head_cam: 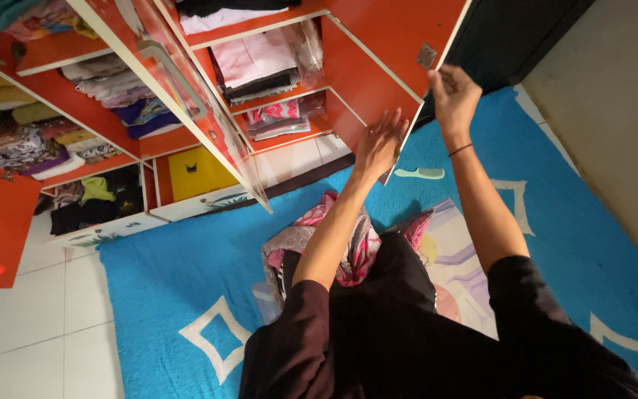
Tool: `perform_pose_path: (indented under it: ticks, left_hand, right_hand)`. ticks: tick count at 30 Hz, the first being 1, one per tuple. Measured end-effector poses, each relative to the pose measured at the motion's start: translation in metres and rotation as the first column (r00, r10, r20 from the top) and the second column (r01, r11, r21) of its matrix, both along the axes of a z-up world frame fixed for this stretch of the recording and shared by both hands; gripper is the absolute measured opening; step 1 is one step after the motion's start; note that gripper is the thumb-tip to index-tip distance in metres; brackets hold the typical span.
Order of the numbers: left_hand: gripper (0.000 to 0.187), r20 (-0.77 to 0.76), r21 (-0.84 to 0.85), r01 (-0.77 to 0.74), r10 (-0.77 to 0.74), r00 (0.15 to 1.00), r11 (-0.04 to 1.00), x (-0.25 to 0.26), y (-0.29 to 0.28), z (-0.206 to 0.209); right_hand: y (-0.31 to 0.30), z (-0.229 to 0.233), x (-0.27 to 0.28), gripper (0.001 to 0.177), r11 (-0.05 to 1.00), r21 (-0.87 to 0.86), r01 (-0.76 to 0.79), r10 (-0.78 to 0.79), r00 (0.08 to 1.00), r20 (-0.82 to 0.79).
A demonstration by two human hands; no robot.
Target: The person opens and closes multiple cabinet doors and drawers in a bedroom. They first open a small wooden cabinet, then move to a larger cartoon-decorated wardrobe, opening several drawers and doors, and finally open a black wardrobe.
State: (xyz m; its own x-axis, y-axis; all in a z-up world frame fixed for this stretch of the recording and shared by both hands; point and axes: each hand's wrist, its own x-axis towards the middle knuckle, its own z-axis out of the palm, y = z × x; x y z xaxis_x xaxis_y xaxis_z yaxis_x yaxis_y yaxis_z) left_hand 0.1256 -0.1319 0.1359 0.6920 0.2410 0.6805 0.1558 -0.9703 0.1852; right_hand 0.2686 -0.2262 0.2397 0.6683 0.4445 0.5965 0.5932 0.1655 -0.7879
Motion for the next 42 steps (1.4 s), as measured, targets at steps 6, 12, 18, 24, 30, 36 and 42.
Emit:
perform_pose_path:
  ticks: [6, 12, 18, 24, 30, 36, 42]
  left_hand:
    - [0.069, 0.068, -0.12, 0.008, 0.0, 0.998, 0.993, -0.024, 0.002, -0.03]
    - [0.065, 0.025, -0.236, -0.018, 0.025, 0.999, 0.972, -0.025, 0.007, -0.017]
    - [0.061, 0.071, -0.243, -0.017, 0.035, 0.997, 0.97, -0.023, 0.01, -0.014]
    - [0.059, 0.052, -0.288, -0.004, 0.019, 0.998, 0.958, -0.019, 0.019, -0.032]
    - [0.051, 0.099, -0.416, 0.13, -0.098, 0.99, 0.9, 0.006, 0.005, -0.043]
    - [0.058, 0.155, -0.41, 0.18, -0.126, 0.98, 0.894, 0.021, -0.004, -0.04]
    - [0.055, 0.142, -0.392, 0.114, -0.063, 0.988, 0.913, 0.012, -0.002, -0.035]
  right_hand:
    - [0.004, -0.004, -0.023, 0.022, 0.991, 0.052, -0.12, 0.122, 0.992, -0.034]
    - [-0.004, -0.018, -0.023, 0.024, 0.987, -0.157, 0.036, 0.003, 0.97, 0.244]
    - [-0.008, -0.026, -0.024, 0.022, 0.983, -0.183, -0.005, 0.01, 1.0, 0.027]
    - [-0.004, -0.031, -0.035, 0.02, 0.987, -0.16, -0.01, 0.011, 1.0, 0.004]
    - [-0.001, -0.048, -0.045, 0.021, 0.981, -0.192, -0.041, 0.031, 0.998, -0.055]
    - [0.0, -0.043, -0.044, 0.03, 0.987, -0.125, -0.098, 0.086, 0.992, -0.096]
    - [-0.003, -0.074, -0.022, 0.039, 0.975, -0.04, -0.216, 0.208, 0.967, -0.147]
